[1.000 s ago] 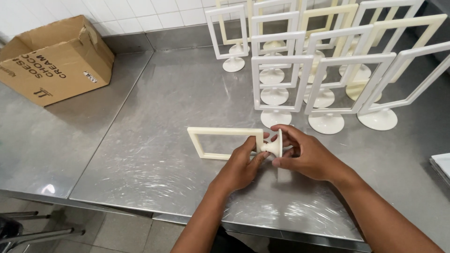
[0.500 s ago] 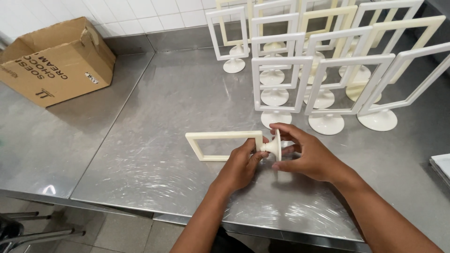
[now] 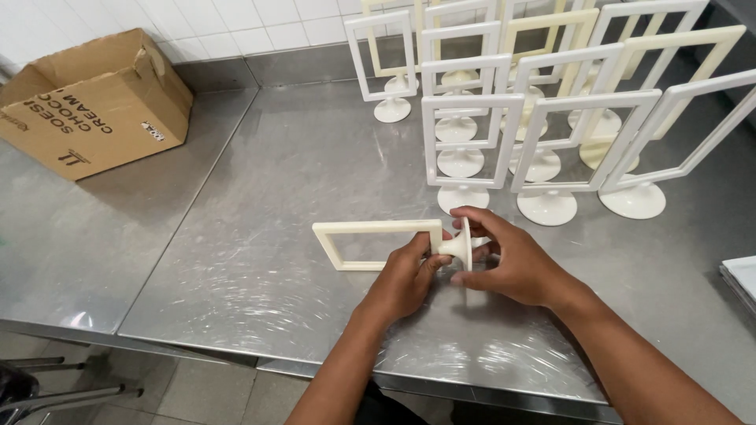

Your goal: The person assembles several white and cream-colored picture frames by attaching the frames to circular bases on a stainless steel table. After assembling the frames, the person picks up a red cloth, unfolds it, and folds it neatly on the table.

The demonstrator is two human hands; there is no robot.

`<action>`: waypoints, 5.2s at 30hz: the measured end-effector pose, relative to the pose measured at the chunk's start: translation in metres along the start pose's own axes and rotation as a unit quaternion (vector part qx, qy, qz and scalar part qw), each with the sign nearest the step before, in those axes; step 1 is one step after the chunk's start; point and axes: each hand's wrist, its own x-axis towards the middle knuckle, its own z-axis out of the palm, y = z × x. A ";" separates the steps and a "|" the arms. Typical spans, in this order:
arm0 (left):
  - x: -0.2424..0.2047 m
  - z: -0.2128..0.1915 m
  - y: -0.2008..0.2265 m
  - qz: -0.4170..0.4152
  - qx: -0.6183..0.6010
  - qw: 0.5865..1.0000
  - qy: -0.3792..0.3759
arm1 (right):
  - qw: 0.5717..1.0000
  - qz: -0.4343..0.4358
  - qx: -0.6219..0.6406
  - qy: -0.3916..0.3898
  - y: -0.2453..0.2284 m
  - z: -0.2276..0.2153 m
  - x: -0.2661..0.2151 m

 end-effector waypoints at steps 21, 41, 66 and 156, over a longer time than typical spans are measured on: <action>0.004 -0.029 -0.003 0.024 0.294 0.955 -0.043 | 0.998 0.059 -0.021 -0.024 -0.018 0.007 -0.002; 0.013 -0.034 -0.047 0.192 0.648 0.732 0.090 | 0.994 -0.001 -0.106 -0.029 -0.002 0.011 -0.006; 0.133 -0.059 -0.100 -0.201 0.458 0.865 -0.045 | 0.975 0.001 -0.215 -0.050 0.000 0.014 0.000; 0.160 -0.054 -0.095 -0.197 0.382 0.900 0.073 | 0.945 -0.203 -0.258 0.000 0.044 0.023 0.013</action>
